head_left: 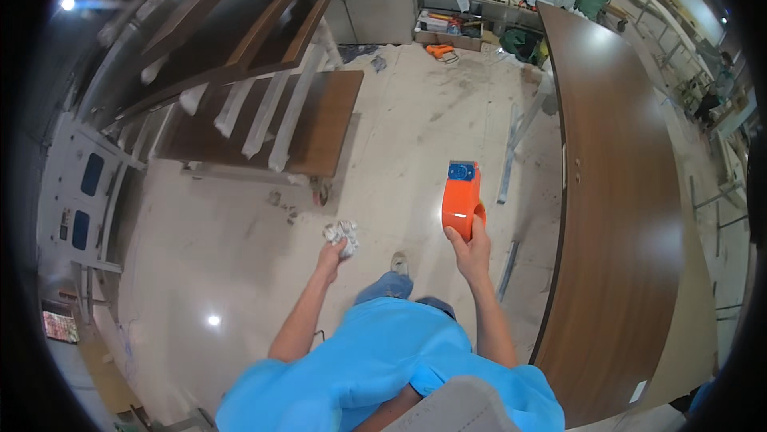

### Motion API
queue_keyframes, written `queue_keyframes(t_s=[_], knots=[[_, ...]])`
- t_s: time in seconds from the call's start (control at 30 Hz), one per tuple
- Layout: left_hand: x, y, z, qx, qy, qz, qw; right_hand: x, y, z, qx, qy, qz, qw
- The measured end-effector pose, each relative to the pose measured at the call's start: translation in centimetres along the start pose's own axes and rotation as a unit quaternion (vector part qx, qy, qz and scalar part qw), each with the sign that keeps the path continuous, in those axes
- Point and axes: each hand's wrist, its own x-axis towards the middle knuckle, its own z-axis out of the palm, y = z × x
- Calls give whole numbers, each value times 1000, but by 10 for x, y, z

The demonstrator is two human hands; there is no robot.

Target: The person wraps a large wood-finish panel with corrugated cardboard. They position the panel, unroll and tear cardboard sheets, and fold the cardboard over the panel edges to cover it.

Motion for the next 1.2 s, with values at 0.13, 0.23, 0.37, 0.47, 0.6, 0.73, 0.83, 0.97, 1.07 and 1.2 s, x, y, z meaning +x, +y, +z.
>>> queue_keyframes(t_s=[0.13,0.23,0.37,0.47,0.6,0.73,0.83,0.97,1.07,1.2], knots=[[118,97,62,54,-122,37,990,75,20,5,-82,54,32,995],[196,157,145,135,-191,112,966,132,47,-3,-154,101,22,983],[310,231,249,160,-291,84,939,216,96,-6,-170,154,61,971],[380,261,312,169,-273,106,941,298,126,-8,-141,174,97,970],[467,315,364,194,-201,99,955,439,138,-21,-99,163,113,975],[550,372,384,170,-174,94,965,590,138,-32,-131,98,96,982],[616,399,402,98,-128,44,986,706,156,-34,-179,25,101,978],[726,441,439,38,-96,5,995,853,194,-18,-43,-7,151,988],[823,500,480,114,-95,53,988,948,215,0,26,60,99,993],[918,587,556,132,-111,41,984,1050,225,-2,-4,88,138,987]])
